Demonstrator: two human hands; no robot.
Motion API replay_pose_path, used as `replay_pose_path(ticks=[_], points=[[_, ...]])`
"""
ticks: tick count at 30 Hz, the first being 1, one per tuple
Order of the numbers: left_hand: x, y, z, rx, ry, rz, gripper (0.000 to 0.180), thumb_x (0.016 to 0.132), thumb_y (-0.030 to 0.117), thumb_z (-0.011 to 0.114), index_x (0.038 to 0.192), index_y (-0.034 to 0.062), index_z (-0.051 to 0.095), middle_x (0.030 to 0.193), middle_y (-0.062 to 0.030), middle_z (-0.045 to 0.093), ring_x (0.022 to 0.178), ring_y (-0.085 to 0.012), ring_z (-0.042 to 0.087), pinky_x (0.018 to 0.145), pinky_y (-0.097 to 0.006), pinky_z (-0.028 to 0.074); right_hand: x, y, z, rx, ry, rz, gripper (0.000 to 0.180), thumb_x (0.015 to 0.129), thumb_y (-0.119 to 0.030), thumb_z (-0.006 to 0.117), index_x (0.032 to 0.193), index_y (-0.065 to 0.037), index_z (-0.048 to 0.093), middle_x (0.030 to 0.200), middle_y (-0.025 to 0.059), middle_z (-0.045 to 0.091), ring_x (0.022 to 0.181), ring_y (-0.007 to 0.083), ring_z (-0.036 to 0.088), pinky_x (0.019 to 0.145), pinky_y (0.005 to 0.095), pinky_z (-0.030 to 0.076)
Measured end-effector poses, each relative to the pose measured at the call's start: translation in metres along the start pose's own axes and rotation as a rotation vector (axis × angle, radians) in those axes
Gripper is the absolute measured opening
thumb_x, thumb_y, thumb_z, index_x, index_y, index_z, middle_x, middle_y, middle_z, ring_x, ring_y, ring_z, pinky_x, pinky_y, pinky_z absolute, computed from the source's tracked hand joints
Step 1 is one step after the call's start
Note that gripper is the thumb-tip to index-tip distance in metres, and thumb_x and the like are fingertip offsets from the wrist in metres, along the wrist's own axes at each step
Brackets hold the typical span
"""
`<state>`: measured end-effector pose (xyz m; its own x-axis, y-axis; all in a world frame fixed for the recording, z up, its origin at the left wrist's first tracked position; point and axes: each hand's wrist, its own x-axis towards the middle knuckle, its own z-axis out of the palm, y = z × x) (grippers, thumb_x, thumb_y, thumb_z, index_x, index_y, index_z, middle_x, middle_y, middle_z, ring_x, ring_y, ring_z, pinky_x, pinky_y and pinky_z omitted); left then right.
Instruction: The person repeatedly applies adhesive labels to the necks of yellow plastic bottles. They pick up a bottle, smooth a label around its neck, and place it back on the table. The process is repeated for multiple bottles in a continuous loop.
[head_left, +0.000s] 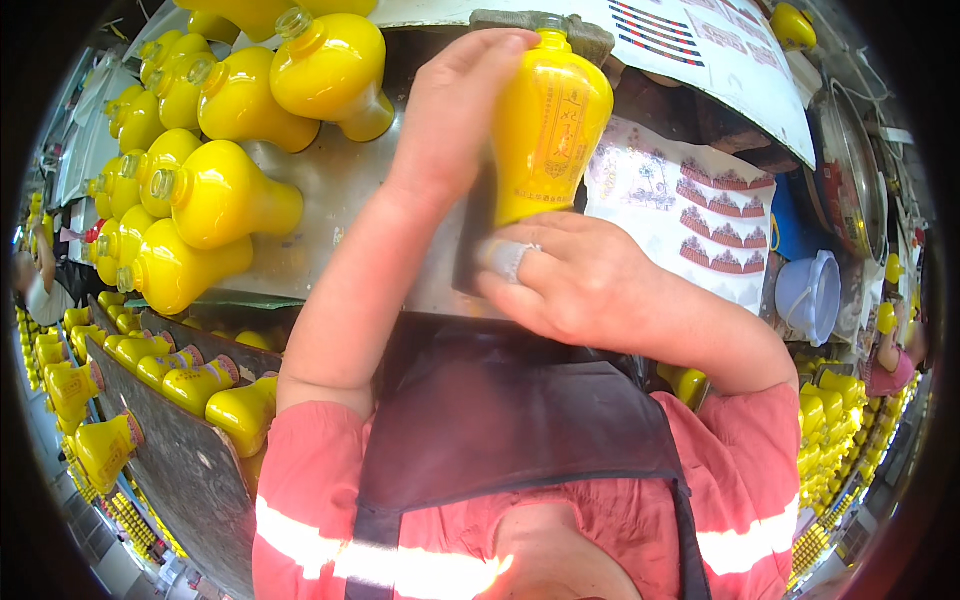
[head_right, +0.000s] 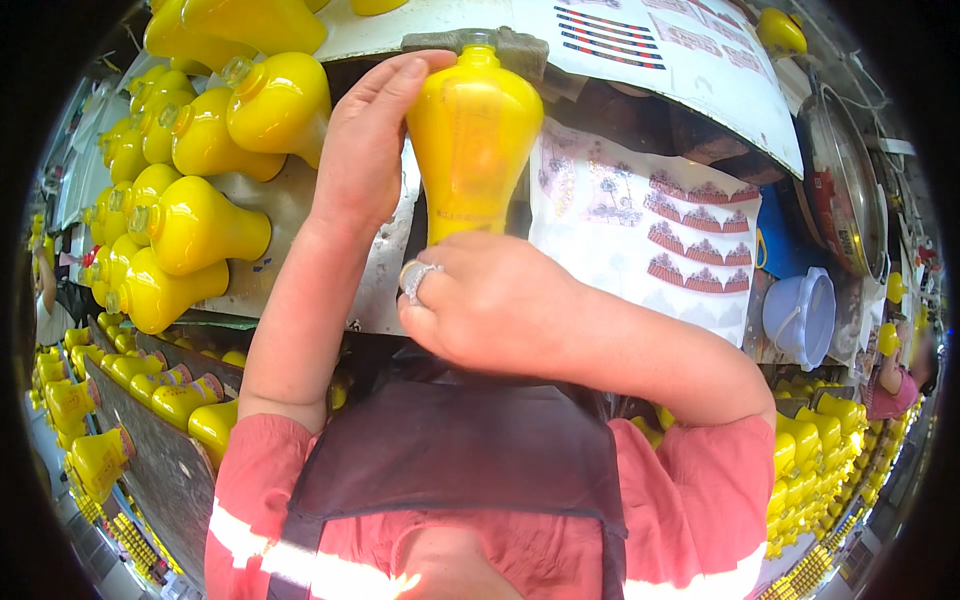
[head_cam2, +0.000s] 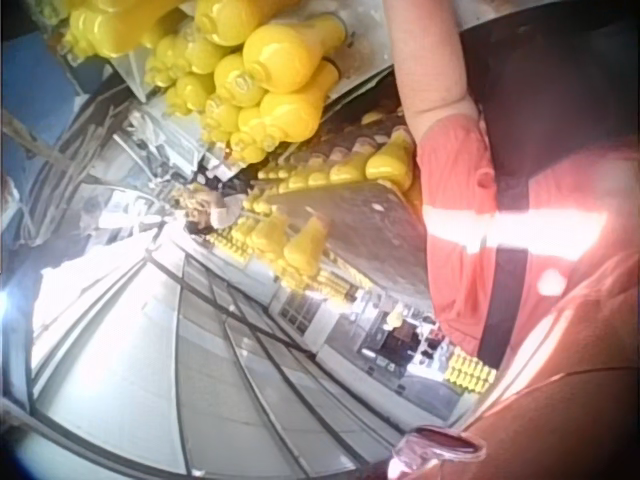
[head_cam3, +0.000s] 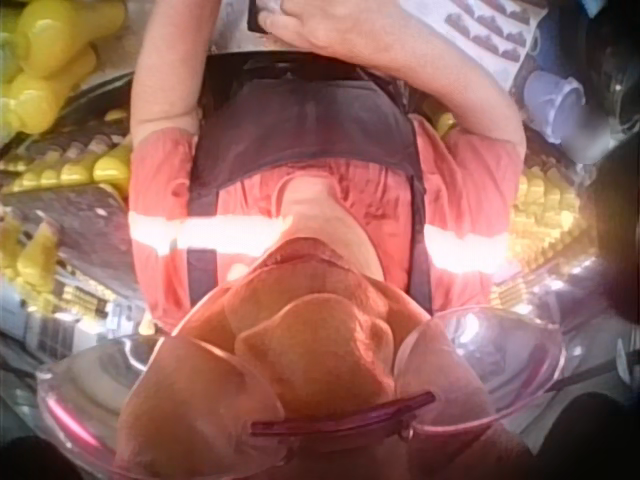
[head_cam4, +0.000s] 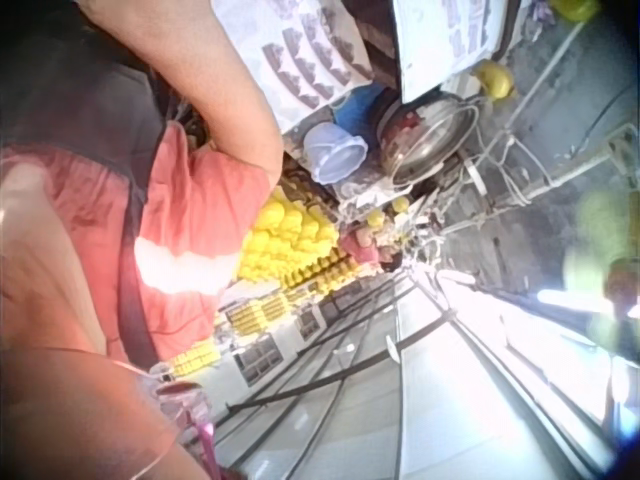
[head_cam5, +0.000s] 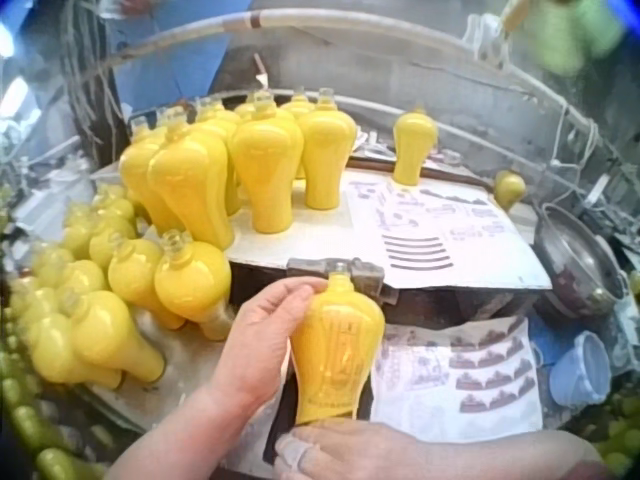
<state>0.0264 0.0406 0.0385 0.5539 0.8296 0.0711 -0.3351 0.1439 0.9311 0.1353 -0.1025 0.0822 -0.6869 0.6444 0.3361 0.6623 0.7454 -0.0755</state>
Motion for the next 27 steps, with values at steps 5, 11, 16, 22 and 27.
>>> replay_pose_path(ticks=[5,11,16,22,27], points=[[0.003,-0.018,0.007,0.558,0.051,0.141,0.047,0.091,0.021,0.078,0.13,0.0032,0.061,0.116,-0.0079,0.067,0.101,-0.0129,0.065,0.089,-0.028,0.055,-0.026,0.013,0.012,-0.129,0.424,0.313,0.029,0.072,-0.016,0.076,0.101,-0.013,0.071,0.077,0.0031,0.055,0.068,0.021,0.061,0.059,0.0355,0.051],[0.004,-0.032,0.006,0.169,0.038,0.089,0.037,0.105,0.029,0.059,0.132,0.0027,0.057,0.114,-0.0088,0.067,0.1,-0.0143,0.066,0.087,-0.029,0.055,-0.026,0.025,-0.001,-0.149,0.36,0.3,0.036,0.072,-0.006,0.073,0.108,-0.014,0.072,0.079,0.0014,0.057,0.066,0.0209,0.06,0.059,0.0354,0.052],[0.0,-0.034,0.004,-0.025,0.001,0.09,0.042,0.11,0.037,0.047,0.132,0.0012,0.055,0.115,-0.0097,0.067,0.103,-0.0152,0.066,0.092,-0.029,0.054,-0.026,0.04,-0.006,-0.238,0.591,0.219,0.03,0.076,0.001,0.081,0.103,-0.008,0.074,0.099,0.0106,0.075,0.083,0.0299,0.073,0.068,0.033,0.058],[-0.005,-0.035,0.006,-0.081,0.022,0.043,0.044,0.11,0.037,0.046,0.138,0.0036,0.049,0.12,-0.0109,0.065,0.107,-0.0163,0.065,0.093,-0.031,0.054,-0.065,0.015,0.041,0.101,0.501,0.442,0.023,0.081,0.005,0.076,0.101,-0.004,0.071,0.096,0.0128,0.074,0.076,0.0254,0.072,0.07,0.0307,0.057],[-0.007,-0.029,0.01,-0.056,0.026,-0.02,0.043,0.11,0.036,0.046,0.139,0.0042,0.048,0.122,-0.0106,0.064,0.108,-0.0168,0.065,0.095,-0.031,0.054,-0.056,0.017,0.042,-0.073,0.749,0.673,0.03,0.077,0.007,0.082,0.102,-0.006,0.069,0.093,0.01,0.072,0.081,0.0234,0.07,0.072,0.0329,0.057]])
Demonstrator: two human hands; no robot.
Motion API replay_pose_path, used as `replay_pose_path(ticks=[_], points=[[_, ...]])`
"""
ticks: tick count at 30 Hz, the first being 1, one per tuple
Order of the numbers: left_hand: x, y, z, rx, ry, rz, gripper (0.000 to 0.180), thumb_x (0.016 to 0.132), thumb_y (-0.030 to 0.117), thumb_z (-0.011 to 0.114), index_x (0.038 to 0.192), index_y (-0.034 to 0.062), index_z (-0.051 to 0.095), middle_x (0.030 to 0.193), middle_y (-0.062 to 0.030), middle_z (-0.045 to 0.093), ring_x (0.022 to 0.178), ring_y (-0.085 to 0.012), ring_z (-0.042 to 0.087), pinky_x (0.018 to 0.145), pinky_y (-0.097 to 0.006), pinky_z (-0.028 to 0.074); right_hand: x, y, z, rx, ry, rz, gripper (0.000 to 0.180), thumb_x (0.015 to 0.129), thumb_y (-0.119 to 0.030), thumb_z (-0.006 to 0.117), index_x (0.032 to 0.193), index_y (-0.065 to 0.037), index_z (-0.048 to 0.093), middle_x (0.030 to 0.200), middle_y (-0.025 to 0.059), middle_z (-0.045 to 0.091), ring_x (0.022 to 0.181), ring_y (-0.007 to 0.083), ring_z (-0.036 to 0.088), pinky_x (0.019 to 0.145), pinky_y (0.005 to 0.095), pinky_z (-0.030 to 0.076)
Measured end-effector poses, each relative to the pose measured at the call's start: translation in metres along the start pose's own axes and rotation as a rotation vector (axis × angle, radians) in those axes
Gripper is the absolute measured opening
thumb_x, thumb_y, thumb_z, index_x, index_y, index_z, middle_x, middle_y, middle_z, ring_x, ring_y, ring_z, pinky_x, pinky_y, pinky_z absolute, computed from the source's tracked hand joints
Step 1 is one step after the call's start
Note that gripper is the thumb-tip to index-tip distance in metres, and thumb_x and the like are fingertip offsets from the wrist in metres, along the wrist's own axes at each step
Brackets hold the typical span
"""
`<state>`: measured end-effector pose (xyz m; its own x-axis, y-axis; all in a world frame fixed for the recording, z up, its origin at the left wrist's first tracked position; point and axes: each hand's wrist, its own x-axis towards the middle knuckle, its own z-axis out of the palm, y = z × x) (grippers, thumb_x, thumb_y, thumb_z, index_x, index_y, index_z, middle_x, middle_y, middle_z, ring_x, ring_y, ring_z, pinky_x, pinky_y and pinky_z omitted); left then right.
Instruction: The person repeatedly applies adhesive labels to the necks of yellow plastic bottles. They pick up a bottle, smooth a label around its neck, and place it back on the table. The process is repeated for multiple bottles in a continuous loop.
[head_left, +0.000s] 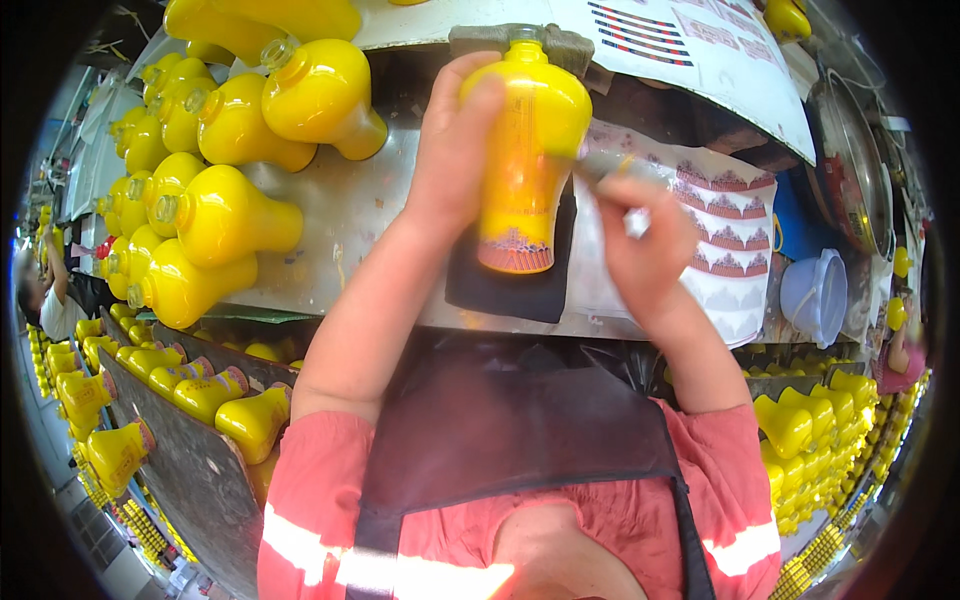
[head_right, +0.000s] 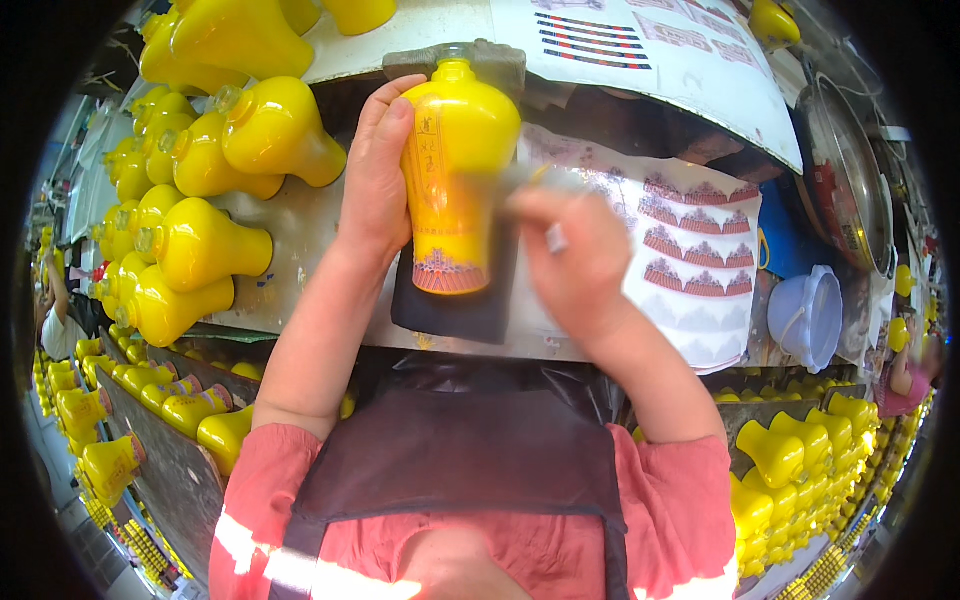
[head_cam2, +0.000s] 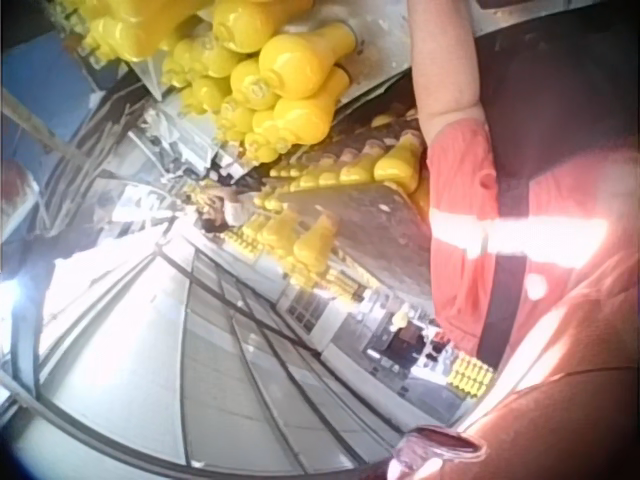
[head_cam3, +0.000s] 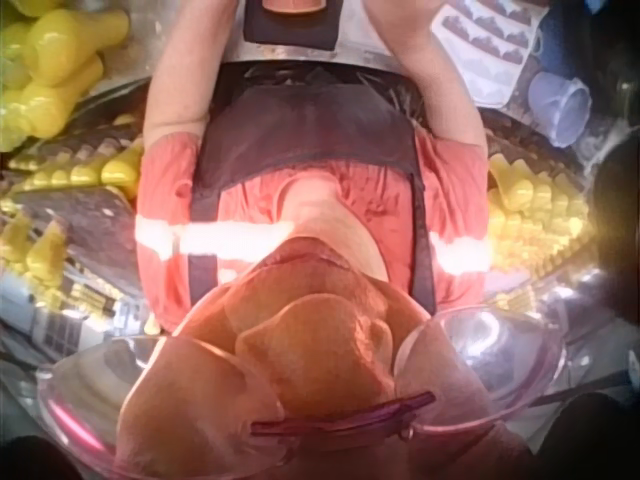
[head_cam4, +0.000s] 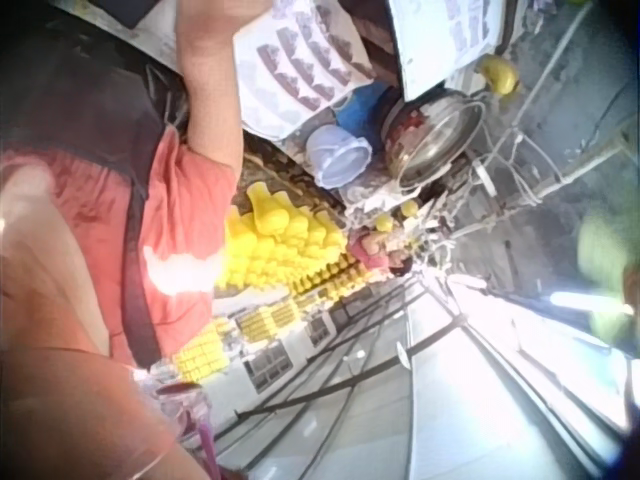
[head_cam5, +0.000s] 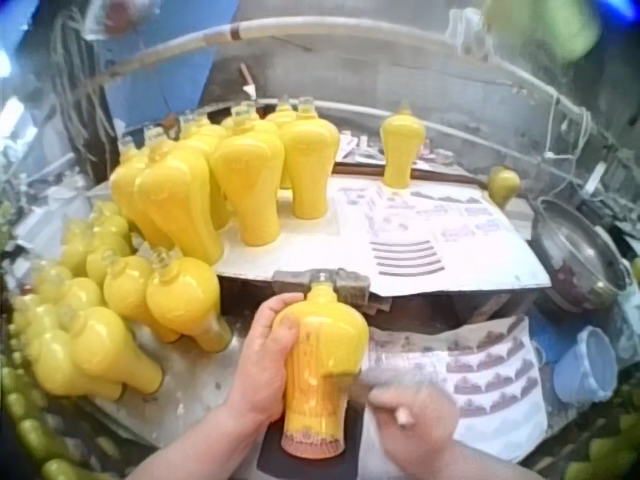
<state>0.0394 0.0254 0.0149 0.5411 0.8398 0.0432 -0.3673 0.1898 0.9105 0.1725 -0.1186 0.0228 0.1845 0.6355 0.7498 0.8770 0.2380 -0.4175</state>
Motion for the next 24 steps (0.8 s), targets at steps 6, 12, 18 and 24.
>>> replay_pose_path(ticks=[6,12,18,24], points=[[0.001,-0.001,0.001,0.208,0.021,0.102,0.04,0.11,0.032,0.045,0.138,0.003,0.05,0.119,-0.0099,0.066,0.104,-0.015,0.065,0.093,-0.029,0.053,0.036,-0.013,0.008,0.065,-0.028,0.111,0.033,0.088,0.0,0.077,0.118,-0.003,0.066,0.105,0.0142,0.073,0.087,0.023,0.073,0.077,0.0325,0.059],[0.005,-0.004,-0.006,0.383,0.013,0.179,0.039,0.111,0.031,0.044,0.137,0.0023,0.052,0.116,-0.0088,0.066,0.101,-0.0135,0.065,0.092,-0.028,0.053,0.081,0.014,0.008,0.15,-0.182,0.086,0.026,0.091,-0.004,0.074,0.117,-0.002,0.07,0.102,0.0123,0.076,0.094,0.0199,0.075,0.083,0.029,0.057],[-0.003,-0.003,-0.005,0.249,-0.006,0.137,0.046,0.109,0.032,0.048,0.145,0.0026,0.044,0.129,-0.01,0.059,0.112,-0.0163,0.061,0.098,-0.03,0.051,0.132,0.021,0.01,0.108,-0.302,0.218,0.028,0.091,-0.007,0.071,0.118,-0.002,0.071,0.096,0.0102,0.075,0.088,0.0157,0.073,0.081,0.0295,0.058],[-0.005,-0.002,-0.007,0.5,-0.028,0.211,0.071,0.094,0.038,0.07,0.147,-0.0013,0.043,0.138,-0.0201,0.051,0.13,-0.0341,0.05,0.112,-0.042,0.04,0.141,0.025,0.011,0.073,-0.492,-0.039,0.026,0.091,-0.009,0.069,0.115,0.0,0.071,0.094,0.0123,0.075,0.082,0.019,0.073,0.076,0.0314,0.058]])
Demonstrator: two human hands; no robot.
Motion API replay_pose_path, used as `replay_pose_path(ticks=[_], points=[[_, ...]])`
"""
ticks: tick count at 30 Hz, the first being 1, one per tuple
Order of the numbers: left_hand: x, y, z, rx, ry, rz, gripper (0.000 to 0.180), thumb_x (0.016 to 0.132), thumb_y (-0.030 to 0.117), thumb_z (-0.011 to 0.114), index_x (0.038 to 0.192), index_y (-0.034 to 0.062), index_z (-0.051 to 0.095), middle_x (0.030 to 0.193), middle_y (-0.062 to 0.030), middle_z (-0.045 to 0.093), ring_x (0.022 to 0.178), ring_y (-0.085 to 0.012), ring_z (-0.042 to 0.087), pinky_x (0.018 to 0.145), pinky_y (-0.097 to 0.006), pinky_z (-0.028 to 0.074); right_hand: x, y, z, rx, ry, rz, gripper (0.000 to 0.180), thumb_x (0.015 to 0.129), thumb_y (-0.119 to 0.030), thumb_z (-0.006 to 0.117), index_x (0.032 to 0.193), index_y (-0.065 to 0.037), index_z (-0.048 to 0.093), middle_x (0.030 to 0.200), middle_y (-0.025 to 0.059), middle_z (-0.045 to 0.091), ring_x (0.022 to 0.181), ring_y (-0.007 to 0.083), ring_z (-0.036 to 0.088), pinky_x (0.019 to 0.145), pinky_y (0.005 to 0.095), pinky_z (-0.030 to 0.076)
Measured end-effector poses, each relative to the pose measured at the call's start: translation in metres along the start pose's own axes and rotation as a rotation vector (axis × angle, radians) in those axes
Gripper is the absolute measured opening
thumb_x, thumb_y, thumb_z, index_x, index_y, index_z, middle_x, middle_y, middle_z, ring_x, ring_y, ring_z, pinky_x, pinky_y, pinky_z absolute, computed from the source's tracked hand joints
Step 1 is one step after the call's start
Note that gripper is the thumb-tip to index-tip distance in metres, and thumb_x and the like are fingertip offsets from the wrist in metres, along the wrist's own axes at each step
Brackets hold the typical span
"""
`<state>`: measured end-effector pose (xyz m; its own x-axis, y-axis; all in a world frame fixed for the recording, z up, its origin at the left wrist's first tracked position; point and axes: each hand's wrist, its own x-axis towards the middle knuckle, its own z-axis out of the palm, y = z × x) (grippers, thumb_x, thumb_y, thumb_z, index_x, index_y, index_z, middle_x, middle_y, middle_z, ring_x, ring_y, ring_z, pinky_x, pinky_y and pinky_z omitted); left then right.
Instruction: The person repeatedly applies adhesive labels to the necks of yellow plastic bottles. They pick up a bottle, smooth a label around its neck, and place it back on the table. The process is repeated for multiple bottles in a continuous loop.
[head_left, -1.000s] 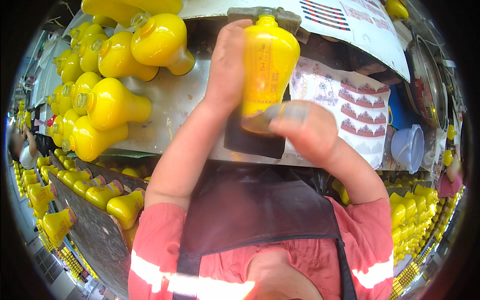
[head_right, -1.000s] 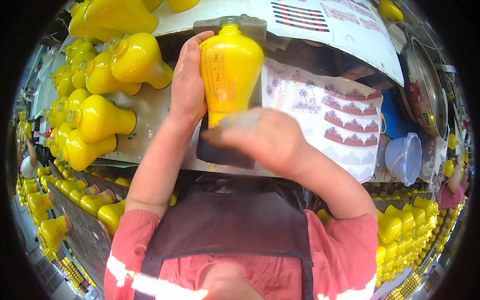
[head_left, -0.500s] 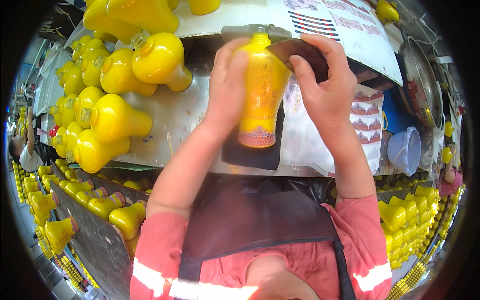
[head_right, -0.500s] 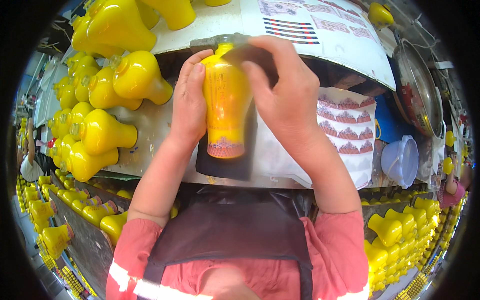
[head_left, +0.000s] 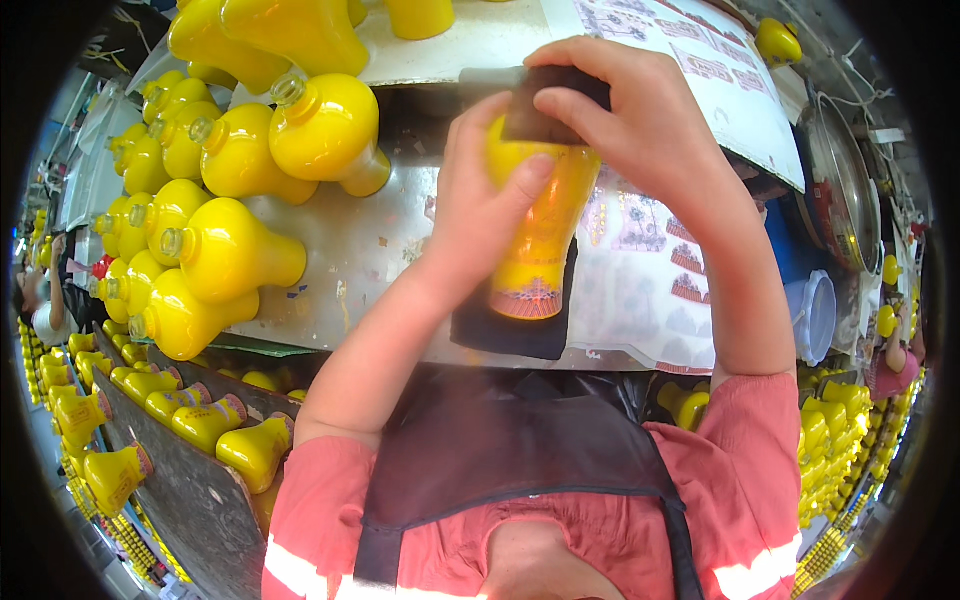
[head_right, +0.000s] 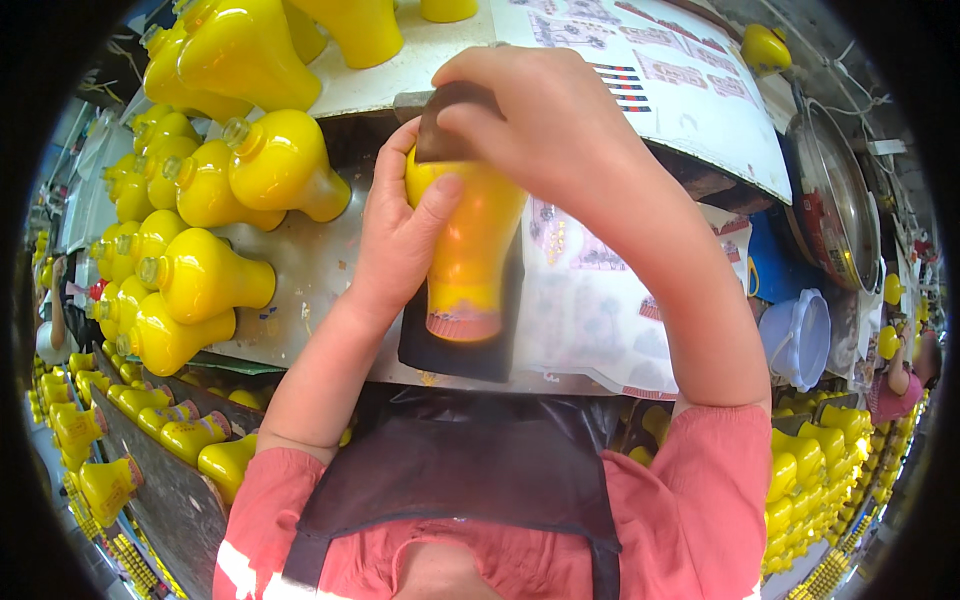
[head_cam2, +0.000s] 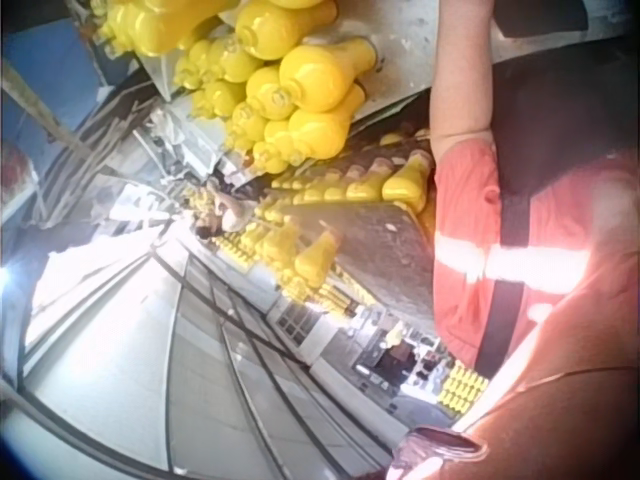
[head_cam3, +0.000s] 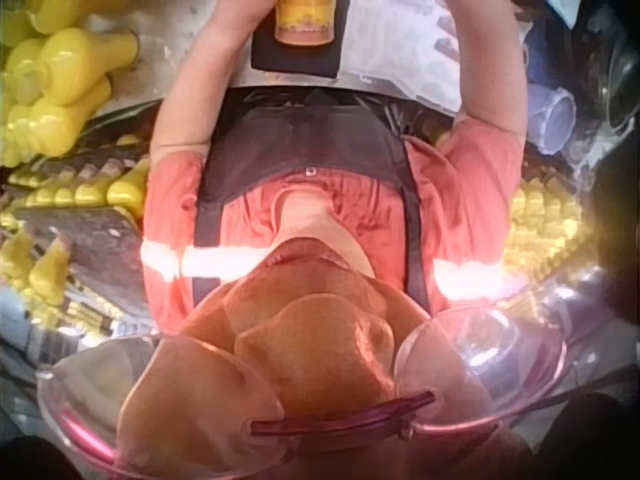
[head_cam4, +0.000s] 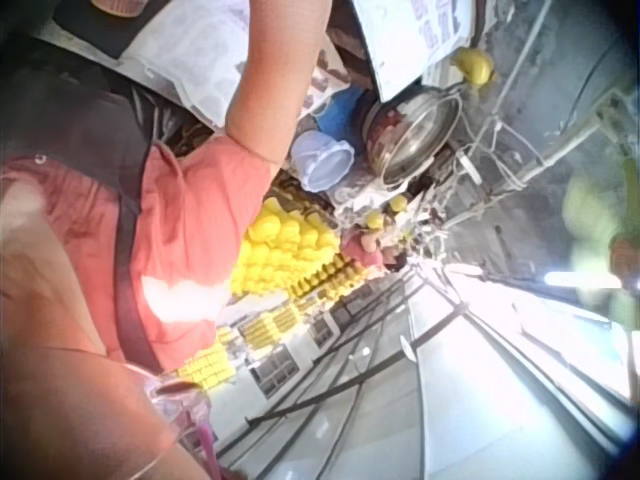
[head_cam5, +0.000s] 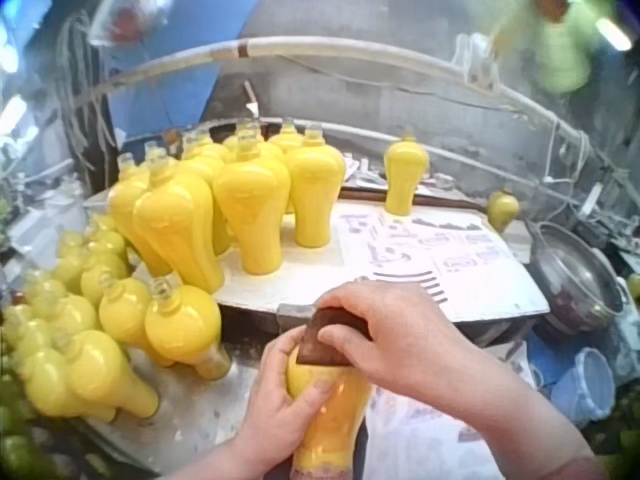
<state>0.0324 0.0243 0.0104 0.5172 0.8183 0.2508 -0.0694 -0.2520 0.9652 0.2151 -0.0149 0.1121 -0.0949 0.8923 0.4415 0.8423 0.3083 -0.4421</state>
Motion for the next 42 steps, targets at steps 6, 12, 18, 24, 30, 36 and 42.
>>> replay_pose_path(ticks=[6,12,18,24,30,36,42], points=[[0.001,0.004,0.0,0.126,0.022,0.068,0.073,0.09,0.038,0.074,0.145,-0.0002,0.044,0.137,-0.0212,0.052,0.129,-0.0381,0.05,0.11,-0.045,0.041,0.02,-0.014,-0.006,-0.059,0.012,0.113,0.026,0.089,-0.008,0.071,0.114,0.0,0.071,0.092,0.0141,0.076,0.081,0.0222,0.075,0.077,0.0319,0.058],[0.008,0.019,0.003,0.258,0.054,0.097,0.065,0.085,0.032,0.076,0.137,0.0021,0.052,0.131,-0.0188,0.057,0.123,-0.039,0.054,0.105,-0.047,0.044,0.007,-0.015,-0.004,-0.07,-0.087,0.094,0.027,0.089,-0.01,0.073,0.114,-0.001,0.072,0.095,0.0158,0.076,0.085,0.0254,0.076,0.078,0.0331,0.059],[0.022,0.015,0.004,0.297,0.088,0.044,0.043,0.092,0.032,0.067,0.123,0.0017,0.062,0.12,-0.018,0.06,0.116,-0.0366,0.057,0.102,-0.044,0.045,0.001,-0.002,0.002,-0.045,0.11,0.149,0.027,0.088,-0.019,0.068,0.107,-0.001,0.074,0.093,0.0226,0.073,0.086,0.0393,0.072,0.079,0.0426,0.058],[0.02,-0.012,-0.002,-0.088,0.063,0.007,0.033,0.107,0.026,0.045,0.122,0.0019,0.062,0.116,-0.0131,0.061,0.107,-0.0242,0.06,0.098,-0.035,0.047,-0.033,-0.016,0.009,0.295,0.255,0.261,0.023,0.088,-0.015,0.073,0.107,-0.002,0.073,0.093,0.0144,0.076,0.081,0.025,0.075,0.076,0.0328,0.058],[0.018,-0.017,-0.004,-0.136,0.037,0.015,0.037,0.111,0.028,0.038,0.129,0.0006,0.056,0.117,-0.0096,0.065,0.104,-0.0158,0.064,0.095,-0.031,0.052,-0.032,-0.009,0.025,-0.09,0.413,0.118,0.023,0.088,-0.013,0.072,0.108,-0.003,0.071,0.094,0.0173,0.074,0.083,0.0369,0.072,0.076,0.0396,0.057],[0.014,-0.011,-0.002,-0.144,-0.012,-0.054,0.038,0.11,0.029,0.047,0.136,0.001,0.051,0.12,-0.0101,0.065,0.106,-0.0162,0.065,0.094,-0.03,0.054,-0.031,-0.004,0.015,0.065,0.398,0.234,0.027,0.091,-0.013,0.076,0.115,-0.001,0.074,0.098,0.0093,0.078,0.085,0.0131,0.073,0.079,0.0268,0.058],[0.014,-0.017,-0.004,-0.178,-0.019,-0.014,0.039,0.111,0.028,0.046,0.138,0.001,0.051,0.12,-0.0097,0.066,0.105,-0.015,0.066,0.095,-0.03,0.054,-0.023,-0.002,0.014,-0.036,0.276,0.238,0.021,0.092,-0.006,0.074,0.112,0.0,0.074,0.098,0.0072,0.076,0.088,0.0121,0.071,0.08,0.0259,0.058]])
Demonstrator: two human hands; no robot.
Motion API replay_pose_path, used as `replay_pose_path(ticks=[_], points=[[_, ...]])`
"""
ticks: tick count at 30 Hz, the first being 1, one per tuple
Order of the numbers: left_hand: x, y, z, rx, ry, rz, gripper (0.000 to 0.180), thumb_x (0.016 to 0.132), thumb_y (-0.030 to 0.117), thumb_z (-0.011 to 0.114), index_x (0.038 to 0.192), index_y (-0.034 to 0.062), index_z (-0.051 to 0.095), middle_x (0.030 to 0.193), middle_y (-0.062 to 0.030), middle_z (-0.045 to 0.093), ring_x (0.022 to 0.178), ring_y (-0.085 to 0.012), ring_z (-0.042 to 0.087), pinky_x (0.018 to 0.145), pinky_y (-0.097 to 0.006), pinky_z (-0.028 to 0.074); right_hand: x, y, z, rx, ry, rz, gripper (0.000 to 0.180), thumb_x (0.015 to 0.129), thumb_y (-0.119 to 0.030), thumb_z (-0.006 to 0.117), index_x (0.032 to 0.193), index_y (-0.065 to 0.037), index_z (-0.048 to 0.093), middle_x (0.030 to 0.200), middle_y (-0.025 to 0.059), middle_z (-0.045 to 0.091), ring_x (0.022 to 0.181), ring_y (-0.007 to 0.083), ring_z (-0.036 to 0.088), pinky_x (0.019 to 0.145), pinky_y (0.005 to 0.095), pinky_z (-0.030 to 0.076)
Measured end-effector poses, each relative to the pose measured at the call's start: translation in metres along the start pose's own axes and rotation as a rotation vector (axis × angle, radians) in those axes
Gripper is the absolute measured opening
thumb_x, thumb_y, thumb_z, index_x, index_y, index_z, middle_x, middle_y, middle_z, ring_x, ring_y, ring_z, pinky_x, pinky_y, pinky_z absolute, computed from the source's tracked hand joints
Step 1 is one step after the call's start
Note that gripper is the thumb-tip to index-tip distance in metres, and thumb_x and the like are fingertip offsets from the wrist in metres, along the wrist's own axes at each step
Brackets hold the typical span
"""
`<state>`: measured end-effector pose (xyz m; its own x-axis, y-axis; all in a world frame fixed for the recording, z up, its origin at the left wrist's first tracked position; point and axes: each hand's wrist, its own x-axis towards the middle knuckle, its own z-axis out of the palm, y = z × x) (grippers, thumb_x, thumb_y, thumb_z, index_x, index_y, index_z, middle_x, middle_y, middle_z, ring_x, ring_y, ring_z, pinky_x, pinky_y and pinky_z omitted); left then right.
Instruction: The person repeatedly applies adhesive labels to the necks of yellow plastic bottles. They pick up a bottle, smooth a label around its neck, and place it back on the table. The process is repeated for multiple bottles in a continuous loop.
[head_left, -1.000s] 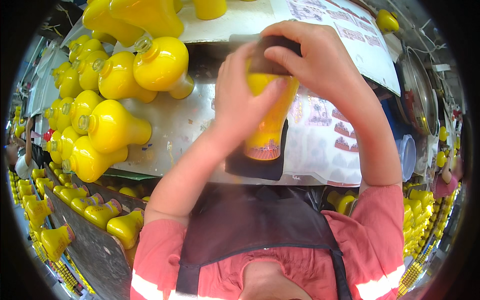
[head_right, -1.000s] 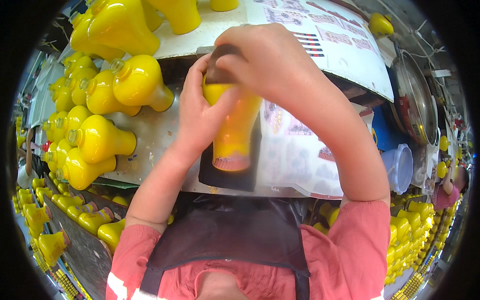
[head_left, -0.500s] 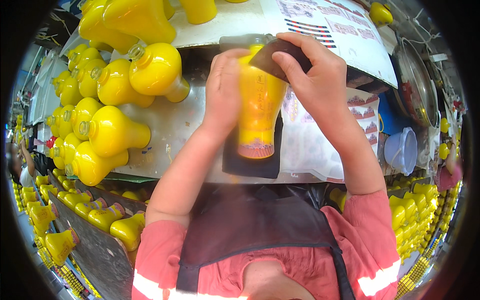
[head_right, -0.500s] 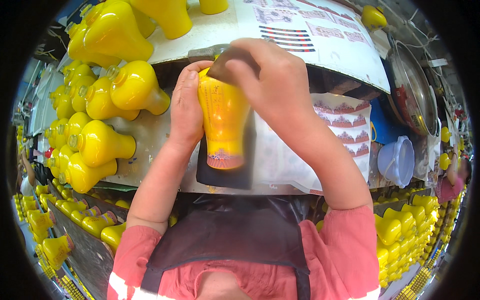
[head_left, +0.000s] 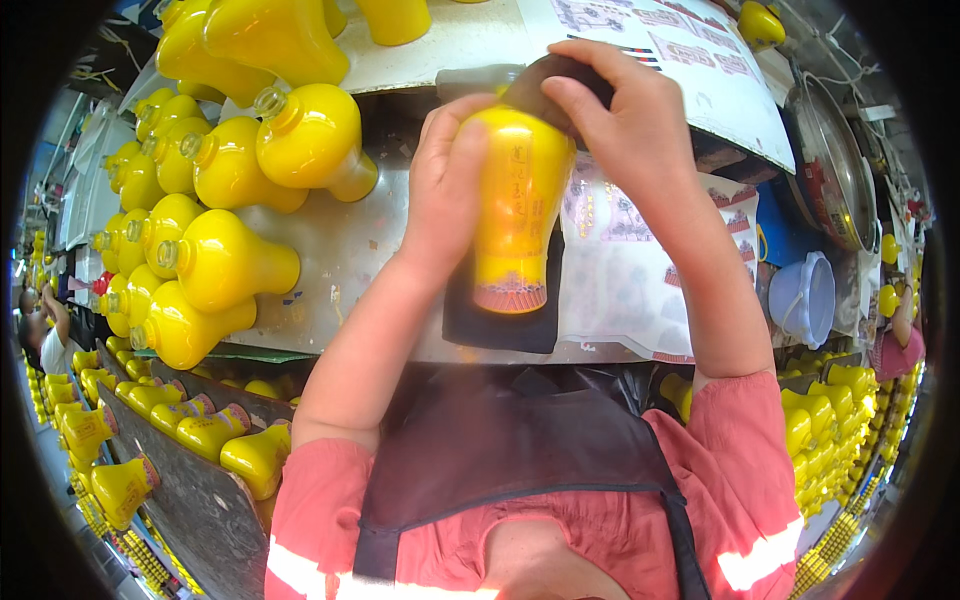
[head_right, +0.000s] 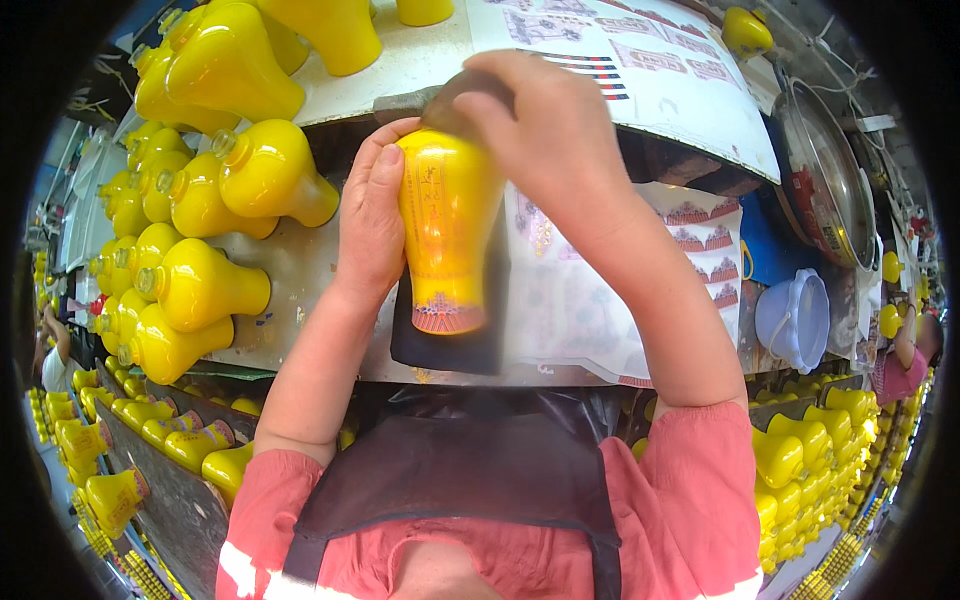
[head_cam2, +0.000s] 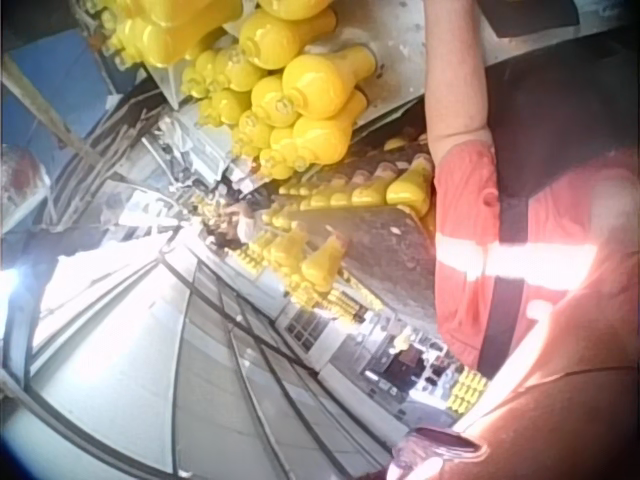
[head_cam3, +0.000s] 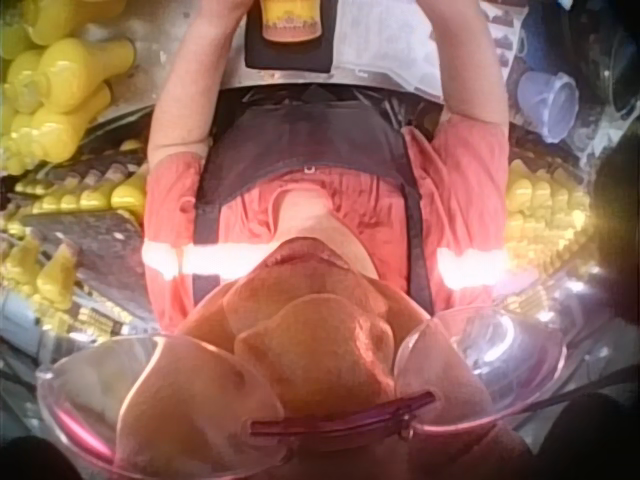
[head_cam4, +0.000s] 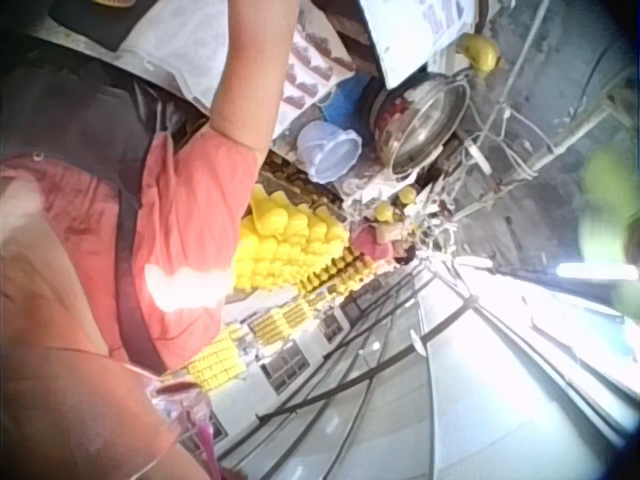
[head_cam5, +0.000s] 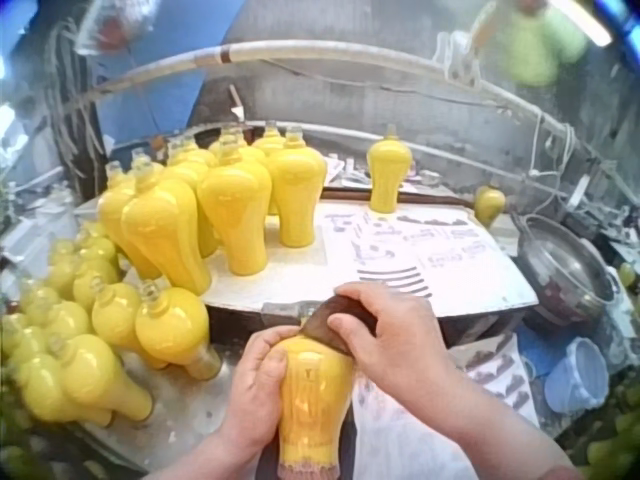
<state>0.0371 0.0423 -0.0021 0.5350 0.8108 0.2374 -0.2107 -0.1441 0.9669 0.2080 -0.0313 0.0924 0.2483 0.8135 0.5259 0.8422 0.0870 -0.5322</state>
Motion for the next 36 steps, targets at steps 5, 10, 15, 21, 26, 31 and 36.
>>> replay_pose_path(ticks=[5,10,15,21,26,31,36], points=[[-0.002,0.005,0.0,-0.092,0.022,-0.004,0.038,0.112,0.029,0.042,0.134,0.0004,0.056,0.12,-0.0096,0.066,0.104,-0.0146,0.066,0.094,-0.029,0.053,-0.023,-0.015,-0.006,0.223,0.052,-0.093,0.024,0.09,-0.006,0.076,0.113,-0.001,0.074,0.099,0.0099,0.077,0.088,0.015,0.074,0.082,0.0262,0.058],[-0.003,0.015,0.006,0.138,0.062,0.136,0.038,0.112,0.028,0.044,0.13,-0.0013,0.059,0.124,-0.0086,0.064,0.108,-0.0141,0.062,0.097,-0.028,0.049,-0.023,-0.006,-0.002,-0.027,0.112,-0.133,0.021,0.088,-0.014,0.074,0.107,-0.004,0.072,0.094,0.0171,0.073,0.081,0.0355,0.072,0.073,0.0406,0.057],[0.0,0.023,0.006,0.25,0.038,0.128,0.034,0.11,0.025,0.049,0.128,-0.0011,0.061,0.124,-0.0075,0.064,0.107,-0.013,0.061,0.096,-0.027,0.049,-0.027,-0.004,-0.005,-0.251,0.198,-0.42,0.016,0.083,-0.01,0.073,0.098,-0.012,0.074,0.081,0.0099,0.067,0.067,0.0296,0.067,0.064,0.0371,0.055],[0.003,0.033,0.006,-0.337,0.1,-0.152,0.026,0.11,0.015,0.048,0.123,-0.0014,0.063,0.117,-0.0094,0.069,0.104,-0.0151,0.066,0.094,-0.029,0.055,-0.087,-0.03,0.009,-0.078,-0.141,-0.859,0.027,0.069,-0.012,0.074,0.096,-0.011,0.075,0.079,0.0034,0.059,0.082,0.0238,0.068,0.07,0.0347,0.058],[0.002,0.041,0.006,-0.215,0.11,-0.118,0.025,0.108,0.016,0.051,0.119,0.0002,0.067,0.114,-0.0063,0.07,0.103,-0.0129,0.065,0.095,-0.029,0.052,-0.089,-0.038,0.011,-0.105,-0.082,-0.706,0.025,0.072,-0.011,0.075,0.096,-0.007,0.073,0.084,0.005,0.06,0.09,0.0263,0.069,0.076,0.0371,0.058],[0.0,0.029,0.009,0.417,0.037,0.24,0.031,0.098,0.026,0.064,0.121,0.0059,0.069,0.124,-0.0114,0.064,0.119,-0.0219,0.059,0.105,-0.035,0.045,-0.092,-0.034,0.002,0.049,0.058,-0.552,0.024,0.07,-0.012,0.075,0.094,-0.01,0.074,0.081,0.0052,0.066,0.08,0.0255,0.069,0.07,0.0377,0.057],[-0.004,0.009,0.007,0.138,0.075,0.101,0.037,0.1,0.027,0.061,0.13,0.0053,0.063,0.128,-0.0127,0.058,0.119,-0.0252,0.056,0.105,-0.036,0.044,-0.113,-0.011,-0.002,0.231,-0.104,-0.536,0.027,0.077,0.001,0.079,0.102,-0.005,0.071,0.095,0.0151,0.073,0.085,0.033,0.074,0.069,0.0419,0.06]])
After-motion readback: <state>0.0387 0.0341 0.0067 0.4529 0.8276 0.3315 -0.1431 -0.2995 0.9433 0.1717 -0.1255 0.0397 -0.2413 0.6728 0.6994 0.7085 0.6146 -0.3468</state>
